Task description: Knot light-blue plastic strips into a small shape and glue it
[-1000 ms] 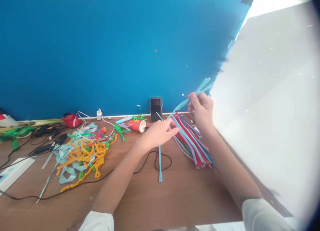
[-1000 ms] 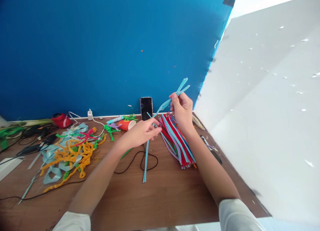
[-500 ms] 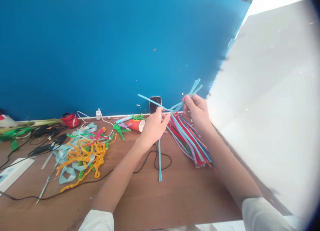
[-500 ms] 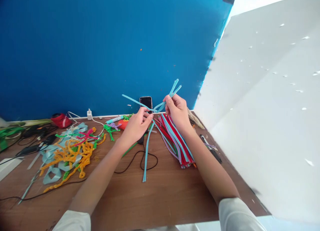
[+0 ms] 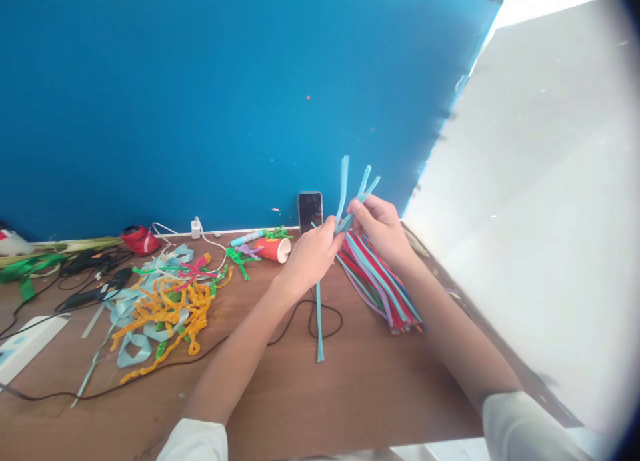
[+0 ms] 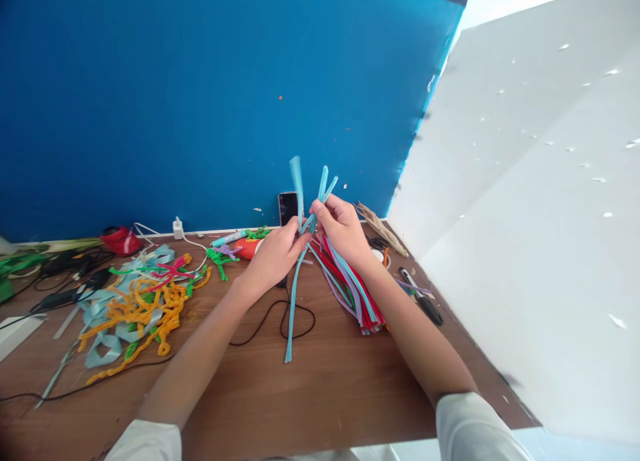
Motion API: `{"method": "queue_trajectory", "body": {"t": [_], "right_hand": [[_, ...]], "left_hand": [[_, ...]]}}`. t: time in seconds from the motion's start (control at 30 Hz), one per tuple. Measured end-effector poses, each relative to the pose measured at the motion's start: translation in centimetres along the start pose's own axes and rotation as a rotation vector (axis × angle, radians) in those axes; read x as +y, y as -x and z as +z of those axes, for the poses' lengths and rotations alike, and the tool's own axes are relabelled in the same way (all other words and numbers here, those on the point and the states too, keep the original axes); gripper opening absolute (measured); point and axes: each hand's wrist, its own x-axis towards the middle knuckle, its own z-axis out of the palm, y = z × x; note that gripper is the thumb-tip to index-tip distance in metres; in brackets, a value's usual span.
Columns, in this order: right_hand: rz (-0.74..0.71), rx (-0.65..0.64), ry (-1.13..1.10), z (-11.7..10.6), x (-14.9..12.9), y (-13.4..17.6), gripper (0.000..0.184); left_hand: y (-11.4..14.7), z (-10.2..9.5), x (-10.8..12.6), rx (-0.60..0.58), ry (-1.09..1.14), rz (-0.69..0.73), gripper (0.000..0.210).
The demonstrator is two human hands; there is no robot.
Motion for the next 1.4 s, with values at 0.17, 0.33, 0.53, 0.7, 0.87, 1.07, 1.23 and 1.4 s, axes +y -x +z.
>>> {"method": "queue_trajectory", "body": {"t": [0.17,0.33,0.53,0.7,0.87,1.07,1.23,1.4], "right_hand": [[-0.009,-0.039,0.018,0.2,-0.1,0.0,0.041],[-0.027,-0.052,0.054,0.4,0.4,0.1,0.038],[-0.063,-0.048,0.120,0.6,0.5,0.1,0.034],[-0.063,-0.081,0.127,0.8,0.7,0.2,0.037],[-0.102,-0.071,0.183,0.7,0.8,0.3,0.036],[-0.104,-0.053,0.095,0.7,0.7,0.3,0.025],[-0.107,-0.059,0.209,1.0,0.7,0.4,0.020],[-0.144,-0.069,0.262,1.0,0.2,0.6,0.014]], "left_hand": [[0.0,0.1,0.0,-0.041,0.101,-0.037,0.021],[0.2,0.2,0.1,-0.099,0.221,-0.118,0.026],[0.4,0.2,0.1,-0.107,0.261,-0.126,0.039],[0.2,0.5,-0.5,-0.135,0.273,-0.106,0.038],[0.0,0.7,-0.6,-0.100,0.325,-0.052,0.034],[-0.1,0.8,-0.8,-0.047,0.505,-0.096,0.040],[-0.3,1.1,-1.4,0.017,0.461,-0.161,0.043],[-0.5,1.5,-1.4,-0.005,0.562,-0.123,0.048]]}}
